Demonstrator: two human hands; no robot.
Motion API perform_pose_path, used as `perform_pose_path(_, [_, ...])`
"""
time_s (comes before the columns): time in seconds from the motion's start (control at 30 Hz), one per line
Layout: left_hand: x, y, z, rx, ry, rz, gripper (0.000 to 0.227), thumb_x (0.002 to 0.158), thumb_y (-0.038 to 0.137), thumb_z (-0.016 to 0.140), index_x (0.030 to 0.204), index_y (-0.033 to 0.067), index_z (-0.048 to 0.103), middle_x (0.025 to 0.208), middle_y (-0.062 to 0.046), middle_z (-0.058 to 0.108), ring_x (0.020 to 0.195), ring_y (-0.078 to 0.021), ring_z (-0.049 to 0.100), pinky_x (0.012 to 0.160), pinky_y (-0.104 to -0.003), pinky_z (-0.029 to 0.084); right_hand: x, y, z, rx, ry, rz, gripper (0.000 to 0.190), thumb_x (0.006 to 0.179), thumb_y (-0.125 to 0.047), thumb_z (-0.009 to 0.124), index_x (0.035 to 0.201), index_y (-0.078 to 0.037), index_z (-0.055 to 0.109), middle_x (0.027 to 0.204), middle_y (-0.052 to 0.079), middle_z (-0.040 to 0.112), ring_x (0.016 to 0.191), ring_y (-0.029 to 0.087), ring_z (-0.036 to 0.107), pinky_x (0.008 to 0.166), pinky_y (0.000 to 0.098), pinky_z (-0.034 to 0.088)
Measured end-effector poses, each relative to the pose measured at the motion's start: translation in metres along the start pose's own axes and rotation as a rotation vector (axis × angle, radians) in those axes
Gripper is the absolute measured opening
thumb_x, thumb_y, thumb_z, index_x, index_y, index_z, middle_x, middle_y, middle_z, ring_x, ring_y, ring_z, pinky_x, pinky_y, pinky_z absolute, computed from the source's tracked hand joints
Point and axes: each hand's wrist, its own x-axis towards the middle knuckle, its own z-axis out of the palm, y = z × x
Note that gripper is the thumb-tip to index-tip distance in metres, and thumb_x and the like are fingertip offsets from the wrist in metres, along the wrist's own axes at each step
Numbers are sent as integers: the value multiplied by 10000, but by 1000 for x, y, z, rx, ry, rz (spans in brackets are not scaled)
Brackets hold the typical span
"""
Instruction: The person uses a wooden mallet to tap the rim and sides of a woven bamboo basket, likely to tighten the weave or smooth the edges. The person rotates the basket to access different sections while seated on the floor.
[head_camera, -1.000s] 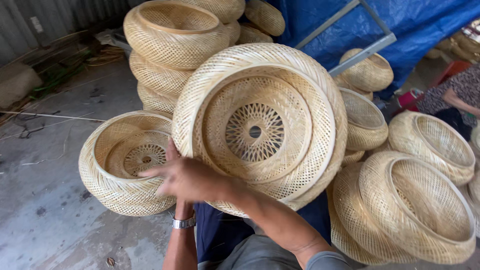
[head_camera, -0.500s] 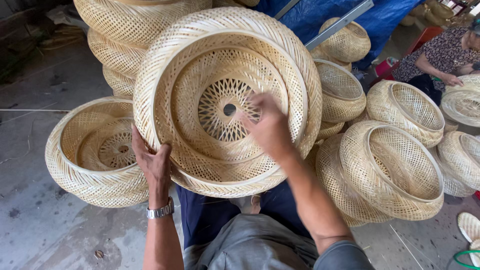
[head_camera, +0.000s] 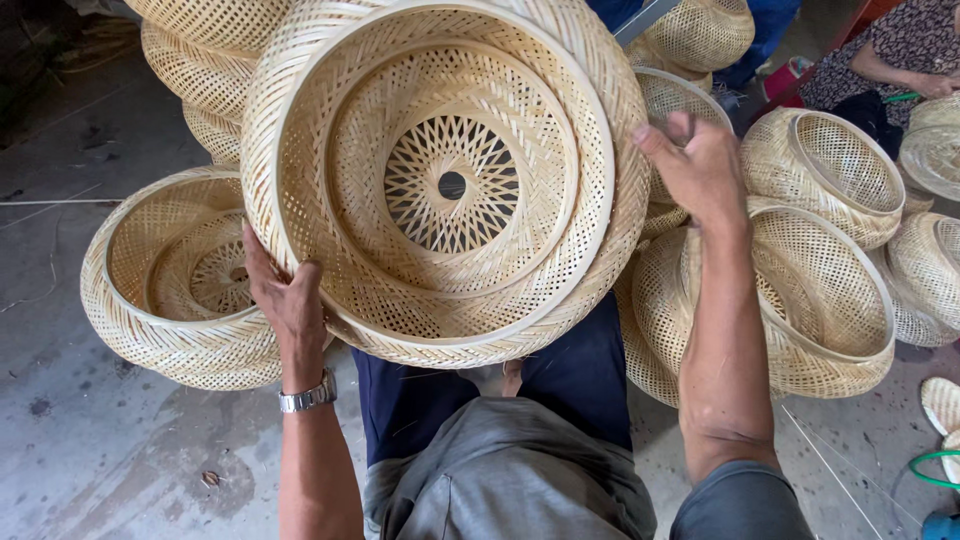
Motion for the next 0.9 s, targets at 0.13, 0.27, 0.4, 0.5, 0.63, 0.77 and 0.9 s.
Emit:
perform_pose_path(0.13, [0, 12, -4, -91, -12, -82, 909, 745, 27, 538, 1615, -26, 280, 1482, -204, 523, 1216, -243, 591, 1046, -335, 560, 14, 24, 25, 358, -136, 14, 891, 801, -796, 613, 1376, -116, 651, 983, -8, 676, 761, 59, 553, 741, 392, 438])
perform_pose_path(0.27, [3, 18, -5, -133, 10, -123, 869, 770, -1, 534, 1609, -19, 307, 1431, -164, 556, 1142, -209, 597, 981, -303, 535, 20, 41, 39, 599, -234, 6, 1199, 677, -822, 692, 1616, -100, 501, 1110, 150, 638, 718, 285, 466, 590, 516, 381])
perform_pose_path(0.4, [7, 12, -11, -193, -13, -94, 842, 783, -18, 516, 1608, -15, 347, 1424, -145, 563, 1164, -206, 594, 990, -286, 522, 20, 30, 46, 654, -220, -293, 1297, 590, -828, 779, 1501, 34, 446, 1396, 232, 619, 1320, 340, 584, 1085, 468, 499])
perform_pose_path(0.5, [6, 4, -17, -165, -20, -110, 820, 794, 11, 522, 1601, -11, 370, 1410, -142, 571, 1185, -214, 596, 997, -313, 529, 10, 16, 40, 576, -185, -283, 1334, 517, -870, 732, 1474, 23, 473, 1355, 216, 637, 1276, 353, 619, 1063, 499, 527])
perform_pose_path(0.63, [8, -3, -23, 238, 74, 37, 853, 868, 172, 644, 1638, 1, 318, 1477, -225, 520, 1207, -323, 527, 989, -440, 479, -4, 0, 35, 592, -143, -260, 1313, 481, -854, 773, 1421, 27, 521, 1328, 228, 660, 1273, 353, 633, 1100, 503, 501])
perform_pose_path(0.77, [11, 21, -18, 760, 254, 545, 847, 1072, 394, 724, 1661, -8, 266, 1595, -322, 368, 1462, -432, 417, 1208, -550, 395, -21, -8, 30, 585, -93, -298, 1281, 528, -807, 781, 1455, 39, 519, 1375, 223, 652, 1324, 336, 608, 1134, 476, 447])
perform_pose_path(0.9, [3, 68, 23, 28, 26, 421, 757, 1126, 530, 656, 1641, 51, 373, 1609, -261, 442, 1513, -383, 469, 1293, -534, 420, -40, -16, 27, 780, -148, -440, 1228, 647, -693, 867, 1479, 89, 417, 1444, 238, 569, 1375, 332, 536, 1162, 450, 439])
